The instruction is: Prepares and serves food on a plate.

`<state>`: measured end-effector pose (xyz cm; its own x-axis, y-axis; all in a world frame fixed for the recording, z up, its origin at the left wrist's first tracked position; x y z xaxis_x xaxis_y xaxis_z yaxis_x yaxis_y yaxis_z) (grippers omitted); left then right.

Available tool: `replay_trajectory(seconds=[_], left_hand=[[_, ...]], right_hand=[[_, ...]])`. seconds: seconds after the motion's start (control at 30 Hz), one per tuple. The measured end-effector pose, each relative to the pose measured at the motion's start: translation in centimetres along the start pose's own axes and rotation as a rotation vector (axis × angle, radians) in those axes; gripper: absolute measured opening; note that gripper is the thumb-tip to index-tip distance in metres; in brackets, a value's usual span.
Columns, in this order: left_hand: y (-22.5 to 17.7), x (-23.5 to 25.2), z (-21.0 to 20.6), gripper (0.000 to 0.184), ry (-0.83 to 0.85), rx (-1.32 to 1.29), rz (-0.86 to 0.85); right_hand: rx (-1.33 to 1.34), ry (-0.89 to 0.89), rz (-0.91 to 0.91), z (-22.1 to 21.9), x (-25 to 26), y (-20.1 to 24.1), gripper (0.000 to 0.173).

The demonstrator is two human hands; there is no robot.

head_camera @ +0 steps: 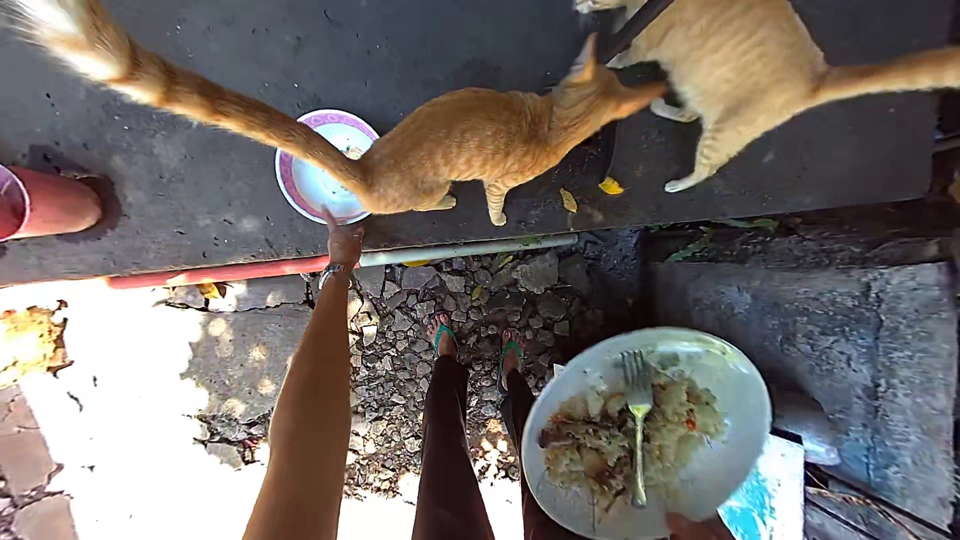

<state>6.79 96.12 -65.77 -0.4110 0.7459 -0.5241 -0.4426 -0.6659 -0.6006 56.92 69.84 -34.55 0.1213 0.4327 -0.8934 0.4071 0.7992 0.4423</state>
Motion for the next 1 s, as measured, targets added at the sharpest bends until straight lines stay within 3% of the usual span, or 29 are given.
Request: replay_trajectory(seconds=[0.1,0.17,0.23,0.33,0.43,0.67,0.87,0.93,1.0], left_hand=[[-0.7,-6.0,0.7,0.093,-0.08,-0.209,0.017],[-2.3,-12.2,1.0,0.073,0.087,-0.315,0.072],[-5.3,-19.3,1.8,0.056,0.364,-0.49,0.093],[-10.0,-28.2,3.9,0.082,0.633,-0.745,0.012],[-13.0,-33.5,6.3,0.104,0.574,-0.878,0.002],[-16.9,-34.8,9.6,0.066,0.43,-0.899,0.012],[-18.3,-35.6,9.4,0.056,0.237,-0.732,0.143],[-18.0,-36.1,8.9,0.058,0.168,-0.751,0.151],[-17.7,-36.3,8.5,0.058,0.12,-0.769,0.142]], right_hand=[[-0.163,-0.068,0.014,-1.8,1.7,1.3,0.03],[-0.242,-0.078,0.028,-2.9,3.2,2.2,0.035],[-0.307,-0.003,0.029,-4.0,4.0,3.1,0.037],[-0.36,0.143,-0.002,-6.3,4.2,5.0,0.033],[-0.417,0.283,-0.026,-7.9,3.7,6.4,0.031],[-0.675,0.434,0.003,-10.5,1.6,10.8,0.027],[-0.72,0.399,0.027,-11.3,1.3,12.6,0.029],[-0.757,0.319,0.119,-11.4,1.0,13.0,0.029],[-0.918,0.125,0.383,-11.5,0.2,13.7,0.033]])
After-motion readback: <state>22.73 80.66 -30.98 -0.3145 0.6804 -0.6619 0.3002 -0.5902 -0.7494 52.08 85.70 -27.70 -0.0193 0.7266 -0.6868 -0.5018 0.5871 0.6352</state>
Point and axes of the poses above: each hand's wrist, its own x-axis towards the middle knuckle, its own z-axis out of the back of the hand, y = z × x, the point moved 2 cm from there along x, towards the middle knuckle, and after that the axes turned 7 degrees about -z, right-handed, at the moved point
